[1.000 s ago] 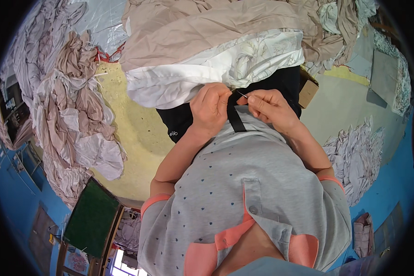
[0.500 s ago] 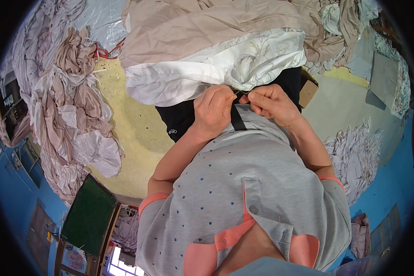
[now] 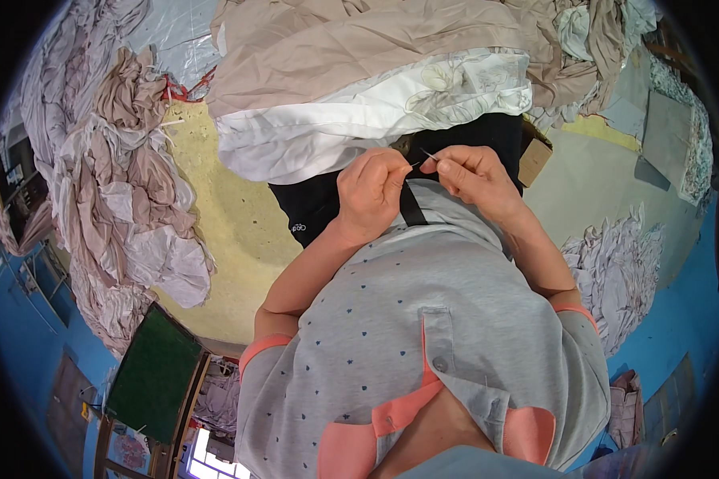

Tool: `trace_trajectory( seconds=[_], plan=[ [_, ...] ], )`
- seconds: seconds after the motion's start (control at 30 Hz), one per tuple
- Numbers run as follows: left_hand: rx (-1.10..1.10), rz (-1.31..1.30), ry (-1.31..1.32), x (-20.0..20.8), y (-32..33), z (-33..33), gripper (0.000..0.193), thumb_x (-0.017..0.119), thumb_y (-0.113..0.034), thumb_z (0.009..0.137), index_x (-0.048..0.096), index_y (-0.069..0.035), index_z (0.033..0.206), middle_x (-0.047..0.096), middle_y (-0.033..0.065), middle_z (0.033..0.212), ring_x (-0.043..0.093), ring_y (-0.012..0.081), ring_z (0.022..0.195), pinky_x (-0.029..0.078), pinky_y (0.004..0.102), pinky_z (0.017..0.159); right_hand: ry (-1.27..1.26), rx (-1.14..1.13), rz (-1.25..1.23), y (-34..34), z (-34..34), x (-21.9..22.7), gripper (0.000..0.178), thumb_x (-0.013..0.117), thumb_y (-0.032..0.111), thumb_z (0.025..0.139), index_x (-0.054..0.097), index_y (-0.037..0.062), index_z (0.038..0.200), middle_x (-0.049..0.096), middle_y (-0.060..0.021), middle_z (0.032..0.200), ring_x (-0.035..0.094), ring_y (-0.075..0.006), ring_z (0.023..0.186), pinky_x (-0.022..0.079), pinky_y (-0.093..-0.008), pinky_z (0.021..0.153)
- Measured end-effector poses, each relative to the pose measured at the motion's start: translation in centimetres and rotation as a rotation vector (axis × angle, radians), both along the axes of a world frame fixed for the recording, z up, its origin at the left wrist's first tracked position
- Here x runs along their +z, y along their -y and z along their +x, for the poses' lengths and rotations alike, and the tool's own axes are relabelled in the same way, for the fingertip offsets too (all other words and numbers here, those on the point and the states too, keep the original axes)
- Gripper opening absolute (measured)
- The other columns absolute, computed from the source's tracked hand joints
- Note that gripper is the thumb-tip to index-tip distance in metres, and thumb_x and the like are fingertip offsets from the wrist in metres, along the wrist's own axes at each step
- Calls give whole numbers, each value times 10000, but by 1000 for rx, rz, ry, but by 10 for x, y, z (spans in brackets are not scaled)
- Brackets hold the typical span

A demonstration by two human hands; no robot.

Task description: Trimming loose threads from white fabric pieces using small scissors in a factory setting.

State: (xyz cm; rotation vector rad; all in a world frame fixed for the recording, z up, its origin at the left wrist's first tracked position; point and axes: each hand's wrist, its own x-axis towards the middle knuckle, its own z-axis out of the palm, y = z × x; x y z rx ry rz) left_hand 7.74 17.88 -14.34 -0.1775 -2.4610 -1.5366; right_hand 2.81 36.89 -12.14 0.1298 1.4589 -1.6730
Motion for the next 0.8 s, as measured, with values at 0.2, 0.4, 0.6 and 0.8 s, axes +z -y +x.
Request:
trace_trajectory(
  seconds=[0.2, 0.4, 0.6, 0.8],
  plan=[
    [8, 498, 412, 9, -10, 4, 54, 607, -15, 876, 575, 4, 836, 632, 71, 766, 601, 125, 634, 491, 233, 570, -457, -82, 161, 15, 8, 9, 198, 728, 57, 762, 667, -15, 937, 598, -17, 750, 520, -78, 661, 407, -217, 582],
    [-49, 813, 845, 18, -15, -6, 93, 581, -63, 917, 597, 14, 868, 637, 34, 778, 596, 76, 655, 499, 205, 597, -1047, -69, 322, 4, 14, 4, 208, 668, -75, 646, 646, 25, 827, 602, -91, 705, 591, -197, 586, 447, -268, 500],
    [-33, 254, 568, 16, -14, -17, 174, 723, -52, 770, 628, -25, 913, 643, 47, 829, 596, 136, 718, 468, 276, 608, -919, -299, 673, -61, 25, 4, 49, 648, 13, 816, 610, 19, 846, 594, -44, 699, 535, -105, 590, 421, -225, 544],
    [-218, -512, 128, 14, -4, -68, 212, 707, -70, 686, 677, -89, 895, 628, 39, 919, 531, 250, 941, 423, 401, 777, -700, 49, 1488, -163, 34, -34, 77, 641, 54, 836, 639, 11, 901, 605, -108, 690, 587, -170, 600, 449, -284, 561]
  ],
)
